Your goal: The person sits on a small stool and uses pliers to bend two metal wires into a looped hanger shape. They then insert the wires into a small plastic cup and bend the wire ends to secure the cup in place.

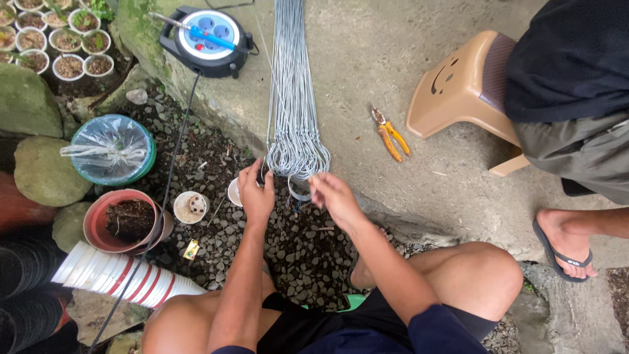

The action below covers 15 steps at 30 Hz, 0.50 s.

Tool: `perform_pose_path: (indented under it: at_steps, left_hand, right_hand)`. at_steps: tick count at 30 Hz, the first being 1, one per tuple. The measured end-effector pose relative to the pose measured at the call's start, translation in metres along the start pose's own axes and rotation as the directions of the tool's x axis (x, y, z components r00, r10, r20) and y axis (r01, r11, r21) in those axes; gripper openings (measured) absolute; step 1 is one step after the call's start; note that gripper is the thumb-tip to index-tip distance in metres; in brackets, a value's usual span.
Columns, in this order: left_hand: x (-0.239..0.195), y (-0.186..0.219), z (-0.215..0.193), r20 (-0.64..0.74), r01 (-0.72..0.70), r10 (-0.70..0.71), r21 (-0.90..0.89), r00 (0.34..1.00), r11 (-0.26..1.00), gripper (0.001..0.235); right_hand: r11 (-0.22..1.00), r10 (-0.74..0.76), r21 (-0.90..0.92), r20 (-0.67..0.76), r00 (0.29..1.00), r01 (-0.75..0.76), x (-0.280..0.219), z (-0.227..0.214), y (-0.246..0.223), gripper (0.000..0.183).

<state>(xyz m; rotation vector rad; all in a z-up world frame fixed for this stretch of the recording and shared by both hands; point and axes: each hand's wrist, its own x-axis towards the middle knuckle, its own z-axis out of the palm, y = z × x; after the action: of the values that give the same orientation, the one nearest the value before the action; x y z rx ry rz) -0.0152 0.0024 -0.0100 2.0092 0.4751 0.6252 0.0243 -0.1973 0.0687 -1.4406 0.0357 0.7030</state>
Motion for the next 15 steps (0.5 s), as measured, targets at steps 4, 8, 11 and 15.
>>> perform_pose_path:
  at_steps: [4, 8, 11, 15]
  left_hand:
    - [0.000, 0.031, 0.002, 0.100, -0.151, 0.139, 0.128, 0.985, 0.980, 0.059]
    - [-0.007, 0.076, 0.004, 0.000, -0.396, 0.396, 0.040, 0.918, 0.918, 0.055]
    - [-0.007, 0.110, -0.004, -0.038, -0.505, 0.509, 0.077, 0.860, 0.860, 0.051]
    - [0.014, 0.157, -0.025, -0.076, -0.593, 0.604, 0.127, 0.793, 0.795, 0.046]
  right_hand:
    - [0.990, -0.006, 0.138, 0.142, 0.990, -0.014, -0.048, -0.008, 0.009, 0.019]
    - [0.950, -0.012, 0.301, 0.302, 0.953, -0.084, -0.077, -0.012, 0.007, 0.015]
    - [0.928, -0.074, 0.367, 0.354, 0.932, -0.066, -0.085, -0.008, -0.009, 0.014]
    - [0.925, -0.218, 0.376, 0.429, 0.877, 0.046, -0.088, 0.006, -0.053, 0.017]
